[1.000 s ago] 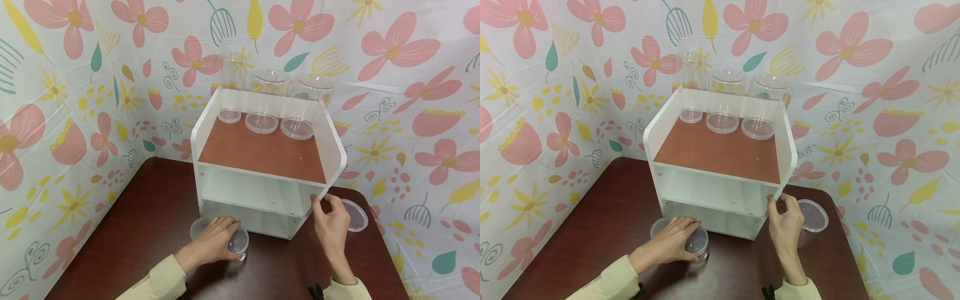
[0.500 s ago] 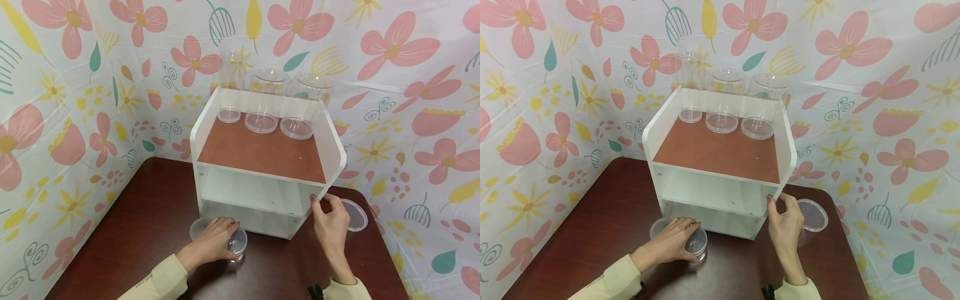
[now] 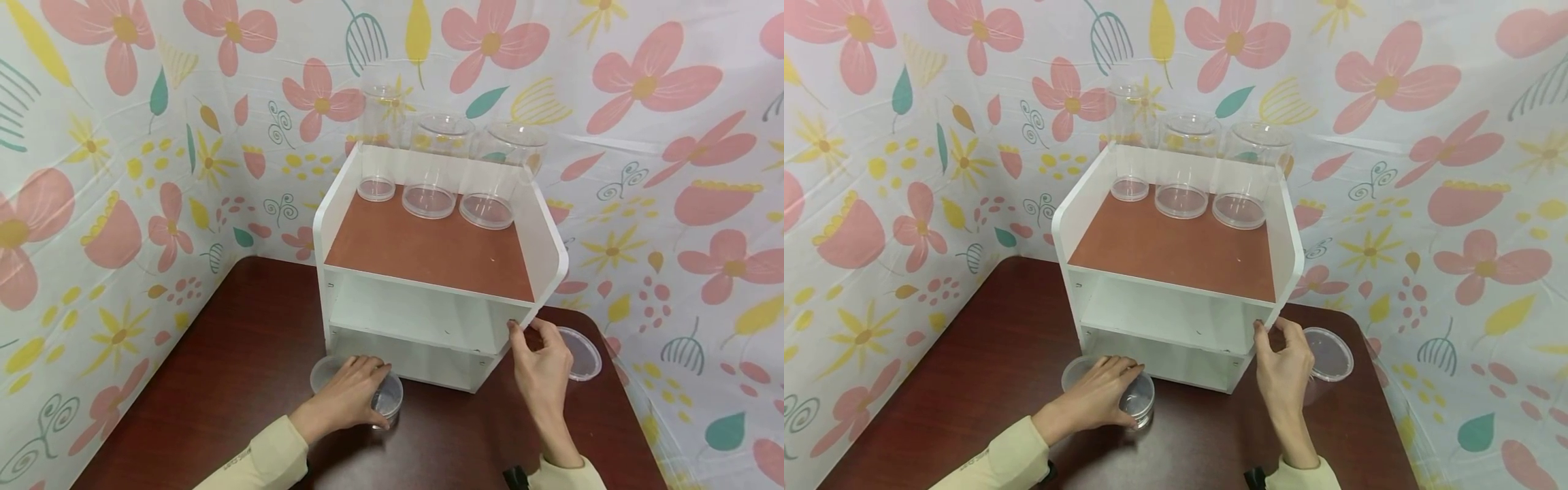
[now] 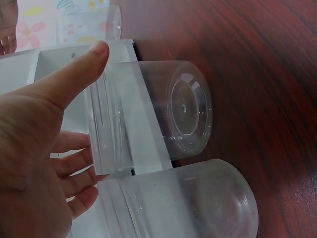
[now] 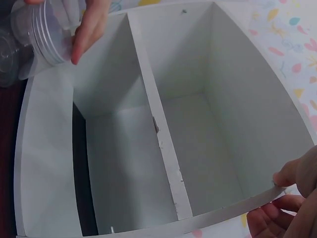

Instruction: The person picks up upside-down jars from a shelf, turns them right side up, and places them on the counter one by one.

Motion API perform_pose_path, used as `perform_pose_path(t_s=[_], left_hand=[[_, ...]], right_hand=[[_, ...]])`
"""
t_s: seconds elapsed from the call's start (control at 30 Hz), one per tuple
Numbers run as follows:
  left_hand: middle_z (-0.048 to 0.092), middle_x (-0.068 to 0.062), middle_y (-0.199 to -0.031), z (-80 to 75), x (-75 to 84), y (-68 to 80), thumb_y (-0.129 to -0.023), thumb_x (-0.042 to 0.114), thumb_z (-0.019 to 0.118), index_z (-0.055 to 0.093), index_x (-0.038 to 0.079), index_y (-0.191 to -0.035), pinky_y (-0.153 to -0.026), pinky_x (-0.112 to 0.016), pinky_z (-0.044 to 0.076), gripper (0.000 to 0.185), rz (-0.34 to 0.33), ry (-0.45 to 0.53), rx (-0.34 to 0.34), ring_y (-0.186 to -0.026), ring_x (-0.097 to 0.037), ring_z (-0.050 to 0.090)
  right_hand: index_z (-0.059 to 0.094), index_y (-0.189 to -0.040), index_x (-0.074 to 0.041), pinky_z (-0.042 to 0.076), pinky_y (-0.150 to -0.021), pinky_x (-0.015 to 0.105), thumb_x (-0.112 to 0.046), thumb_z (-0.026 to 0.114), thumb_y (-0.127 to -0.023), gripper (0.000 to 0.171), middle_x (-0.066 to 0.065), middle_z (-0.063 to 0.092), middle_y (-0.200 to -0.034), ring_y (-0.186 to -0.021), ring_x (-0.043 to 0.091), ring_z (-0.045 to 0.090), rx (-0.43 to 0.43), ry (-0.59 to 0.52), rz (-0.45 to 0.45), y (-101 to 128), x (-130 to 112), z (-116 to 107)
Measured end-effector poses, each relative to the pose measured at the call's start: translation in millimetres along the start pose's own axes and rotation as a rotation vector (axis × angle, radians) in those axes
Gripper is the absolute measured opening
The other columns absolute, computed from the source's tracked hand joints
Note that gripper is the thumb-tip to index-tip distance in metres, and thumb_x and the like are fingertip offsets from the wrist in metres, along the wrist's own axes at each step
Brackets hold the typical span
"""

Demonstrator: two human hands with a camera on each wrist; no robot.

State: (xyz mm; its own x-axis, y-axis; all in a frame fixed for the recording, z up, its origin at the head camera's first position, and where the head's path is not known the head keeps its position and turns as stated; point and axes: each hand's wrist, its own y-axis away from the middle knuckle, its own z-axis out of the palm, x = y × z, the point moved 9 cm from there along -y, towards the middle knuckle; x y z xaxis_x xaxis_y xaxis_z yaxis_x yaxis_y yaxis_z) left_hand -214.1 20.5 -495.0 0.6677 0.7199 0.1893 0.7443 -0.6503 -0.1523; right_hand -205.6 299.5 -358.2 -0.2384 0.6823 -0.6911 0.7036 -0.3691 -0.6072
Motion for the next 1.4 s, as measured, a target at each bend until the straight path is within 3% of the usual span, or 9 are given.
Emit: perform_pose_path(t_s=[0.2, 0.67, 0.8, 0.93, 1.13, 1.4], left_hand=[[0.062, -0.009, -0.133, -0.1, 0.4, -0.8, -0.064, 0.065, 0.090, 0.061, 0.002, -0.141, -0.102, -0.039, 0.044, 0.103, 0.020, -0.028, 0.026, -0.121, -0.024, 0.058], [0.061, -0.008, -0.134, -1.4, -1.4, 0.7, -0.064, 0.066, 0.089, 0.061, 0.004, -0.141, -0.102, -0.047, 0.041, 0.103, -0.006, -0.045, 0.040, -0.120, -0.026, 0.057], [0.059, -0.011, -0.136, -2.5, -2.8, 2.0, -0.063, 0.068, 0.088, 0.059, 0.003, -0.142, -0.104, -0.050, 0.040, 0.107, -0.011, -0.020, 0.055, -0.122, -0.027, 0.056], [0.058, -0.013, -0.140, -6.1, -4.6, 3.3, -0.070, 0.071, 0.082, 0.057, 0.001, -0.144, -0.108, -0.055, 0.038, 0.105, -0.018, 0.029, 0.077, -0.128, -0.029, 0.054], [0.058, -0.010, -0.141, -19.8, -6.2, 5.1, -0.088, 0.065, 0.070, 0.056, 0.004, -0.146, -0.112, -0.057, 0.036, 0.086, -0.059, 0.109, 0.099, -0.132, -0.028, 0.052], [0.062, -0.009, -0.134, -55.3, 1.6, 8.9, -0.093, 0.042, 0.076, 0.060, 0.003, -0.142, -0.106, -0.050, 0.043, 0.065, -0.041, 0.180, 0.194, -0.125, -0.024, 0.056]], right_hand=[[0.074, -0.101, 0.006, 0.040, -0.066, 0.015, -0.006, 0.077, -0.091, 0.016, 0.015, 0.072, -0.096, -0.077, 0.003, 0.055, 0.003, -0.001, -0.006, 0.1, 0.3, -1.0], [0.074, -0.102, 0.006, 0.041, -0.066, 0.016, -0.006, 0.077, -0.091, 0.016, 0.016, 0.072, -0.097, -0.078, 0.005, 0.055, -0.001, 0.001, -0.012, -0.4, 0.1, -0.2], [0.074, -0.102, 0.007, 0.042, -0.066, 0.016, -0.006, 0.077, -0.091, 0.017, 0.016, 0.072, -0.097, -0.078, 0.005, 0.056, -0.002, 0.002, -0.012, -0.1, 0.4, -0.2], [0.073, -0.102, 0.007, 0.041, -0.066, 0.015, -0.006, 0.077, -0.092, 0.017, 0.016, 0.072, -0.097, -0.078, 0.004, 0.055, -0.003, 0.003, -0.011, 0.4, 0.5, -0.2], [0.073, -0.101, 0.007, 0.041, -0.066, 0.016, -0.006, 0.076, -0.092, 0.016, 0.016, 0.072, -0.097, -0.078, 0.005, 0.055, -0.001, 0.006, -0.011, 0.4, 0.0, -0.2], [0.073, -0.100, 0.008, 0.039, -0.066, 0.014, -0.005, 0.077, -0.091, 0.016, 0.017, 0.072, -0.096, -0.078, 0.006, 0.055, 0.003, 0.003, -0.012, -0.3, -0.7, -0.7]])
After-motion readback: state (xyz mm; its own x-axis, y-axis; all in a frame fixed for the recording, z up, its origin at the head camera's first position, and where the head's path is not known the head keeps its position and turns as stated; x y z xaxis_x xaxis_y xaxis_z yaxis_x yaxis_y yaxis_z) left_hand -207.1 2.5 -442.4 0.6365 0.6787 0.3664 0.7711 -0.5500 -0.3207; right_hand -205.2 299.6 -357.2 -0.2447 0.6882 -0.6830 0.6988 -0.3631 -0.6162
